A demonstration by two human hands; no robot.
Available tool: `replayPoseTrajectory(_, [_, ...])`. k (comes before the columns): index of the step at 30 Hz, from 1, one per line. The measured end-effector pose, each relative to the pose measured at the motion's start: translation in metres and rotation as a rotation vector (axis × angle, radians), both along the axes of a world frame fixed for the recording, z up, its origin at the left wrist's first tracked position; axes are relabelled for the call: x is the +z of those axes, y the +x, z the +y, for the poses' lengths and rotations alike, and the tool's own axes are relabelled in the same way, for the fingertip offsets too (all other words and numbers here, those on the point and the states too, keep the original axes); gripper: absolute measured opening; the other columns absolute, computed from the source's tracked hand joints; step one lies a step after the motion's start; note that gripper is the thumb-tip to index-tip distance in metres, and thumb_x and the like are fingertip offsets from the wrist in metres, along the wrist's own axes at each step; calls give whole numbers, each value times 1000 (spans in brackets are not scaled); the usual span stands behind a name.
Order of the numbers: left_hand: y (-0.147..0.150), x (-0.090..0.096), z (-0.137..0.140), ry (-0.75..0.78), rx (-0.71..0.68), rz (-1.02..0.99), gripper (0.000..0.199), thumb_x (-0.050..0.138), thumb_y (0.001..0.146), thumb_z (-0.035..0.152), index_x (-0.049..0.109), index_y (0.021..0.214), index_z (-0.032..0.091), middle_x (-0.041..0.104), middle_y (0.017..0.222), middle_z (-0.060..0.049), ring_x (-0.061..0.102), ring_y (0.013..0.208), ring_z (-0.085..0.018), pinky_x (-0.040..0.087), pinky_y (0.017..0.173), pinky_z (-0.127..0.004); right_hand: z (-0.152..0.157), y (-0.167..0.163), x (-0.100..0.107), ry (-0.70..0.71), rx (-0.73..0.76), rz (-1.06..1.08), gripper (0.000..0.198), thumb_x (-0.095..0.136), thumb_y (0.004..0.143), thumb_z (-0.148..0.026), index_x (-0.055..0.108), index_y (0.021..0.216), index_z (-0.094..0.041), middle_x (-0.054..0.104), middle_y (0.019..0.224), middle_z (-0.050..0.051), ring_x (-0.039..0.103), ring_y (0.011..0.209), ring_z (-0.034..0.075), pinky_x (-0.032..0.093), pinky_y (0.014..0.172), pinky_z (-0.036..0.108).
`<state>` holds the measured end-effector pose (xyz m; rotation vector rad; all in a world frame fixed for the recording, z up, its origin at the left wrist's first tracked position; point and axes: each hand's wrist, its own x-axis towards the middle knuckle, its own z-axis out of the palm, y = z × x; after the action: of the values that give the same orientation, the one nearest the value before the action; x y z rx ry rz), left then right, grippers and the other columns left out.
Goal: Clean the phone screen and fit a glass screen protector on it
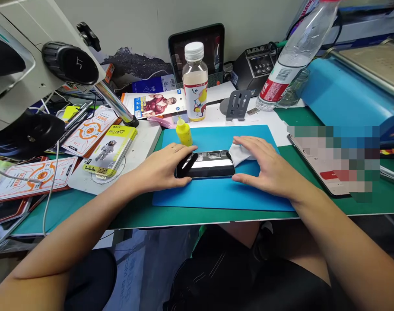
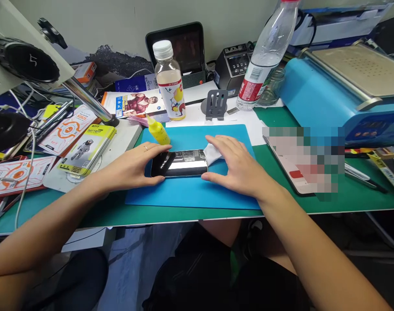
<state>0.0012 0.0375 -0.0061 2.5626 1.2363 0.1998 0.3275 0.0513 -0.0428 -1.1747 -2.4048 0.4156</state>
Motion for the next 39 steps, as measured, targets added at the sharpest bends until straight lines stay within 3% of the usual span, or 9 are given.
replayPoseTrajectory(8, [-10,-9,3,-13,10,-112,72,72,89,38,44,152,20,61,147,-14,58,135,-31,48,115,-47,2,-2,-4,66,52,-71,84,68,89,-63,41,159,-24,54,156,17,48,146,42,42,115,67])
replayPoseTrajectory(14, [-12,-7,4,2,-5,-173,60,72,92,41,53,145,19,64,144,-14,59,134,-30,49,115,-48,3,-3,-1,54,-33,34,44,57,101,-46,65,138,-24,68,140,12,63,129,35,54,106,58])
replayPoseTrajectory(18, [-14,-1,5,115,187,-401,25,63,97,41,71,106,19,78,104,-6,71,94,-20,57,86,-36,3,-6,0,68,-83,57,28,58,100,-41,75,117,-28,75,127,9,68,119,34,58,97,57])
replayPoseTrajectory(20, [-16,2,6,167,275,-438,22,60,96,39,69,90,20,75,88,-3,68,81,-18,55,76,-32,3,-8,0,68,-82,62,24,57,100,-40,78,106,-30,77,121,7,70,115,34,59,94,58])
replayPoseTrajectory(22, [-18,2,7,171,244,-358,26,61,94,44,69,93,19,74,91,-4,66,83,-19,54,77,-34,1,-10,2,85,-87,77,22,57,100,-37,78,101,-30,78,116,7,71,112,33,58,96,58])
replayPoseTrajectory(26, [-23,-1,9,114,56,-71,62,66,88,64,64,126,15,68,122,-14,62,115,-32,51,100,-47,-3,-13,5,136,-154,115,20,58,100,-34,77,103,-30,79,110,7,73,107,32,57,100,59])
replayPoseTrajectory(29, [-25,-1,10,77,-24,43,91,73,77,75,54,141,14,61,133,-17,56,124,-36,48,107,-49,-3,-13,5,152,-168,115,20,58,99,-33,78,103,-30,79,111,7,72,108,32,58,98,59])
replayPoseTrajectory(35, [-26,-1,13,71,-13,79,76,72,80,71,62,131,16,61,122,-14,58,116,-34,51,100,-46,-4,-7,3,202,-153,115,27,58,100,-28,75,122,-25,74,125,11,68,119,32,55,104,57])
replayPoseTrajectory(39, [-25,-3,15,65,-6,56,67,74,81,63,64,126,14,62,117,-13,59,112,-32,52,97,-44,-5,-14,10,221,12,63,44,62,99,-33,63,142,-26,70,137,12,64,129,34,52,109,57])
